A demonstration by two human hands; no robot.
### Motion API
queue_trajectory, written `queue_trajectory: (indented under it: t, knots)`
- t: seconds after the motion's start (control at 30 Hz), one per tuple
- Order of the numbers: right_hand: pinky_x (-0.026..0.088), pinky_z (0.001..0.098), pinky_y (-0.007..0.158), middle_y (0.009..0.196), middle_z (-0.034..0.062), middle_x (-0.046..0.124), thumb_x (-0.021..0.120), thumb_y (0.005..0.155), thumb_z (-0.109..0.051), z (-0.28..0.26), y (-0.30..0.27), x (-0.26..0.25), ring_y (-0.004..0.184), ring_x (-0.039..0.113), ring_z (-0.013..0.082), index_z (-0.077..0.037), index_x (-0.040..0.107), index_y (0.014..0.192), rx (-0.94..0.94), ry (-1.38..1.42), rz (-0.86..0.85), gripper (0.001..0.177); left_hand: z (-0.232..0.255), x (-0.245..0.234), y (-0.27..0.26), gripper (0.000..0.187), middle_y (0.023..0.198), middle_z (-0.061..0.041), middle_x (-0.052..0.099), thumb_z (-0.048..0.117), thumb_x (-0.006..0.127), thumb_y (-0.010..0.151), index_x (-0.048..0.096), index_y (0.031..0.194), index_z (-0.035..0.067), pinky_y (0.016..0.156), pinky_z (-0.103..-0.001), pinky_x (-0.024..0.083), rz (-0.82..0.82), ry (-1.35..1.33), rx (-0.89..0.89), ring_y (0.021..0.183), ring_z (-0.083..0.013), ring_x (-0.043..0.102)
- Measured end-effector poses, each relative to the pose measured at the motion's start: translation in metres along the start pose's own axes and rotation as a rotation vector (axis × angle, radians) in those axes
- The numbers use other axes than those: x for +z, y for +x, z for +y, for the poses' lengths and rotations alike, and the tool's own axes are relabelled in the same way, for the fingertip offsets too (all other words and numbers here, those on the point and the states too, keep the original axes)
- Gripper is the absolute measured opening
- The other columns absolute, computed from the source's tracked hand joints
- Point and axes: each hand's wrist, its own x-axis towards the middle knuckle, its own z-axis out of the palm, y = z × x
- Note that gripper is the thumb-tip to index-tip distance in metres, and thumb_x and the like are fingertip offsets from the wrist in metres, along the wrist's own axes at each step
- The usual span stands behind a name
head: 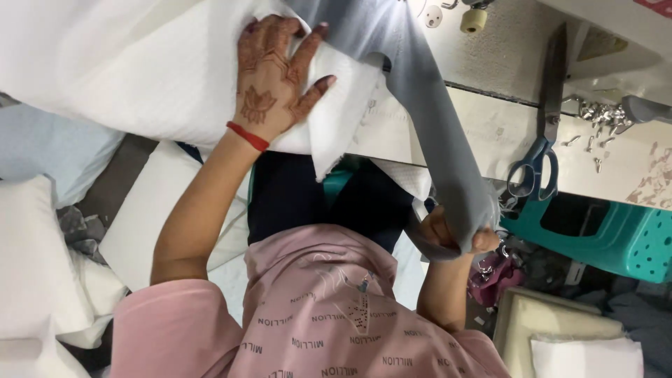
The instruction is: Aligning and preparing a strip of gray synthetic fabric for processing at a sewing machine workstation.
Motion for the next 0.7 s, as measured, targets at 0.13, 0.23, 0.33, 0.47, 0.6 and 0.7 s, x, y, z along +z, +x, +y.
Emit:
queue_trajectory:
  t: [0.13,0.23,0.33,0.47,0.6,0.7]
  knots:
    - [0.035,0.0343,0.052,0.068,0.0058,0.049,0.064,0.076,-0.008,0.002,-0.007,-0.006,0.052,0.042,0.0189,-0.006,0.065,0.093,-0.086,0.170,0.047,0.018,0.003,-0.007,-0.024,0.070,0.153,-0.027,0.044,0.054,0.063,0.109,0.051,0.157,0.004,0.122,-0.067,0.018,0.076,0.200,0.040,0.146,-0.0481,0.032]
    - [0.036,0.0309,0.044,0.060,0.0065,0.052,0.070,0.076,-0.017,0.014,-0.028,-0.033,0.046,0.044,0.0173,0.003,0.062,0.087,0.061,0.059,0.047,0.024,0.014,-0.010,-0.049,0.075,0.158,-0.026,0.039,0.058,0.063,0.109,0.050,0.160,0.005,0.119,-0.073,0.009,0.045,0.219,-0.137,0.150,-0.0506,0.024]
    - [0.033,0.0343,0.048,0.064,0.0085,0.052,0.072,0.077,-0.019,0.020,-0.039,-0.032,0.049,0.045,0.0201,0.003,0.061,0.087,0.264,0.063,0.093,0.026,0.022,-0.004,-0.057,0.074,0.160,-0.026,0.036,0.058,0.063,0.107,0.051,0.158,0.006,0.116,-0.075,0.004,0.041,0.196,-0.237,0.151,-0.0512,0.022]
    - [0.034,0.0377,0.050,0.064,0.0122,0.056,0.075,0.080,-0.018,0.021,-0.032,-0.024,0.049,0.050,0.0240,0.008,0.063,0.090,0.313,-0.046,0.117,0.031,0.024,-0.001,-0.054,0.074,0.163,-0.024,0.034,0.060,0.059,0.109,0.050,0.158,0.006,0.122,-0.074,0.002,0.057,0.097,-0.256,0.154,-0.0497,0.022]
    - [0.040,0.0397,0.053,0.075,0.0194,0.061,0.076,0.079,-0.015,0.014,-0.031,-0.021,0.058,0.057,0.0273,0.013,0.058,0.111,0.262,-0.137,0.243,0.046,0.018,0.000,-0.044,0.079,0.164,-0.025,0.032,0.063,0.056,0.109,0.046,0.160,0.004,0.121,-0.075,0.000,0.073,0.064,-0.284,0.154,-0.0494,0.022]
    - [0.044,0.0429,0.057,0.083,0.0232,0.064,0.077,0.081,-0.017,0.012,-0.037,-0.019,0.064,0.060,0.0315,0.014,0.055,0.122,0.238,-0.277,0.395,0.056,0.006,0.003,-0.033,0.082,0.163,-0.028,0.033,0.065,0.056,0.110,0.044,0.162,0.003,0.116,-0.076,-0.003,0.065,0.146,-0.256,0.152,-0.0506,0.022]
